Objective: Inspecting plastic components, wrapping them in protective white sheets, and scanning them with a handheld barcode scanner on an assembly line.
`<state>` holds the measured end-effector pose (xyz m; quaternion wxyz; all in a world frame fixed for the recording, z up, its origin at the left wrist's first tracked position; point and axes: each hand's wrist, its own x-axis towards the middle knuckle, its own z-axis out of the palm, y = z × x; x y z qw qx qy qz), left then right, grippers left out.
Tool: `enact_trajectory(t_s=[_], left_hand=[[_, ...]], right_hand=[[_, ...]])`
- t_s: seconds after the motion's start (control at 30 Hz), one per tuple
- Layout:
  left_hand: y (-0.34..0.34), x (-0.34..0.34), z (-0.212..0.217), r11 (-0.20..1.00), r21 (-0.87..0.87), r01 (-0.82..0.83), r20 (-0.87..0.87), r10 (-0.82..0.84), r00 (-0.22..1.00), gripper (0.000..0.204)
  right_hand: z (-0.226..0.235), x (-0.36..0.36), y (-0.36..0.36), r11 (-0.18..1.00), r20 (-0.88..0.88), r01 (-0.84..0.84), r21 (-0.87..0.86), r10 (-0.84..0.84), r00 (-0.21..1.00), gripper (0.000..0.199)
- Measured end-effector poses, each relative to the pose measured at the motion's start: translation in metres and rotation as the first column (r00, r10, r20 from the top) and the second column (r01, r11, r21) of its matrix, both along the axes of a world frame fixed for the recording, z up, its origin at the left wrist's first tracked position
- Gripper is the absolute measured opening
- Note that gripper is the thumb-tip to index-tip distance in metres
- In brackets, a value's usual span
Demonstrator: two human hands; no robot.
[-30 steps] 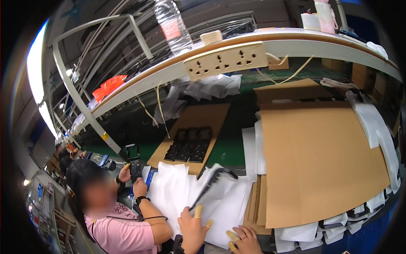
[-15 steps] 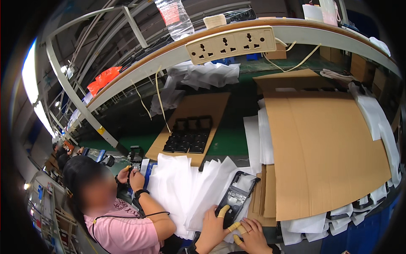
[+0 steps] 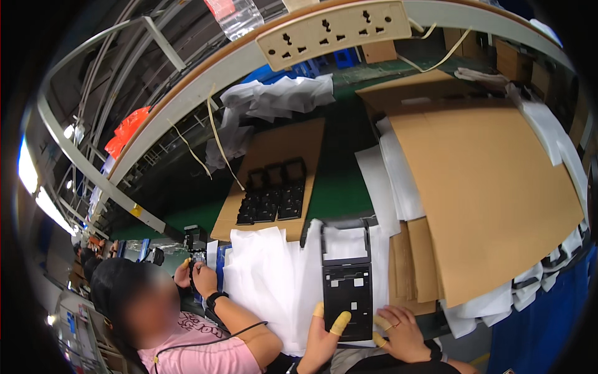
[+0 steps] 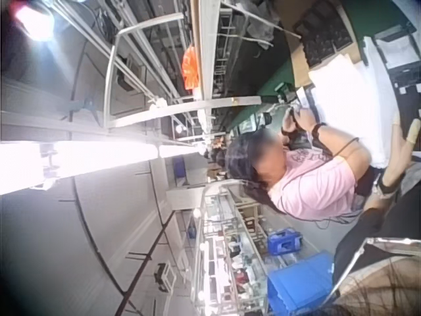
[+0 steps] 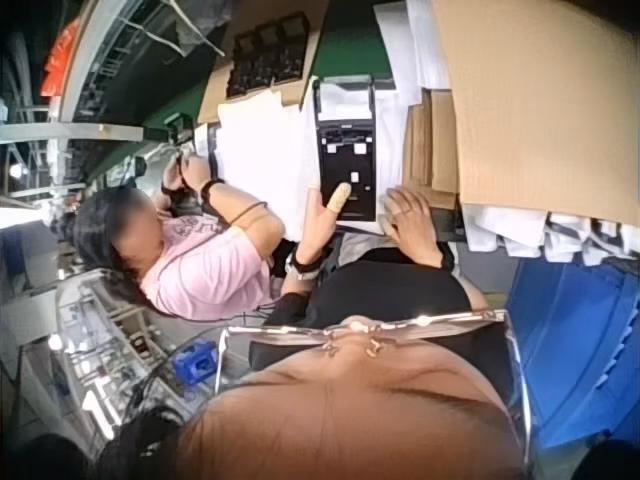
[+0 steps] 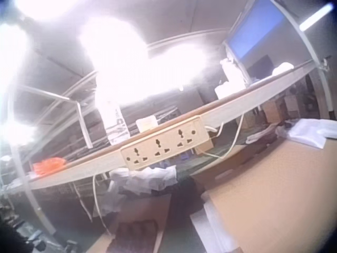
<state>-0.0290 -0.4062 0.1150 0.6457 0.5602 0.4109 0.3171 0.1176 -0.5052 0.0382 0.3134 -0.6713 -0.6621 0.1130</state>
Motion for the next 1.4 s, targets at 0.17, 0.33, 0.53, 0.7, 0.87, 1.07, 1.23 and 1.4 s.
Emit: enact_trajectory(t_s=[0.17,0.33,0.53,0.7,0.87,1.07,1.23,1.4], left_hand=[[-0.018,-0.022,0.027,0.997,0.065,-0.044,0.237,0.028,0.971,0.050],[-0.011,-0.027,0.033,0.967,0.252,-0.038,0.230,-0.022,0.973,0.044],[-0.005,-0.028,0.025,0.988,0.139,-0.071,0.263,0.033,0.964,0.045],[-0.005,-0.028,0.018,0.982,0.183,-0.054,0.271,0.002,0.963,0.045],[-0.006,-0.023,0.023,0.976,0.209,-0.054,0.256,-0.001,0.967,0.044],[0.018,-0.018,0.072,0.956,-0.288,0.053,0.485,0.097,0.869,0.049],[0.051,-0.012,0.069,0.795,-0.346,0.499,0.752,-0.083,0.654,0.043],[0.048,-0.011,0.069,0.758,-0.425,0.494,0.757,-0.001,0.653,0.042]], right_hand=[[0.007,0.001,0.003,0.998,-0.011,0.057,-0.020,-0.057,0.998,0.035],[0.007,-0.005,0.007,0.997,0.012,0.069,-0.040,-0.069,0.998,0.034],[0.002,-0.013,0.009,0.992,0.076,0.107,-0.065,-0.102,0.992,0.037],[0.001,-0.011,0.006,0.993,0.175,0.085,-0.080,-0.070,0.982,0.042],[0.003,-0.009,0.003,0.992,0.173,0.100,-0.077,-0.086,0.981,0.042],[0.007,-0.016,0.007,0.988,0.134,0.086,-0.125,-0.069,0.989,0.043],[0.010,-0.009,0.008,0.988,-0.002,0.052,-0.145,-0.053,0.999,0.040],[0.006,-0.012,0.008,0.993,0.157,0.065,-0.093,-0.050,0.986,0.036]])
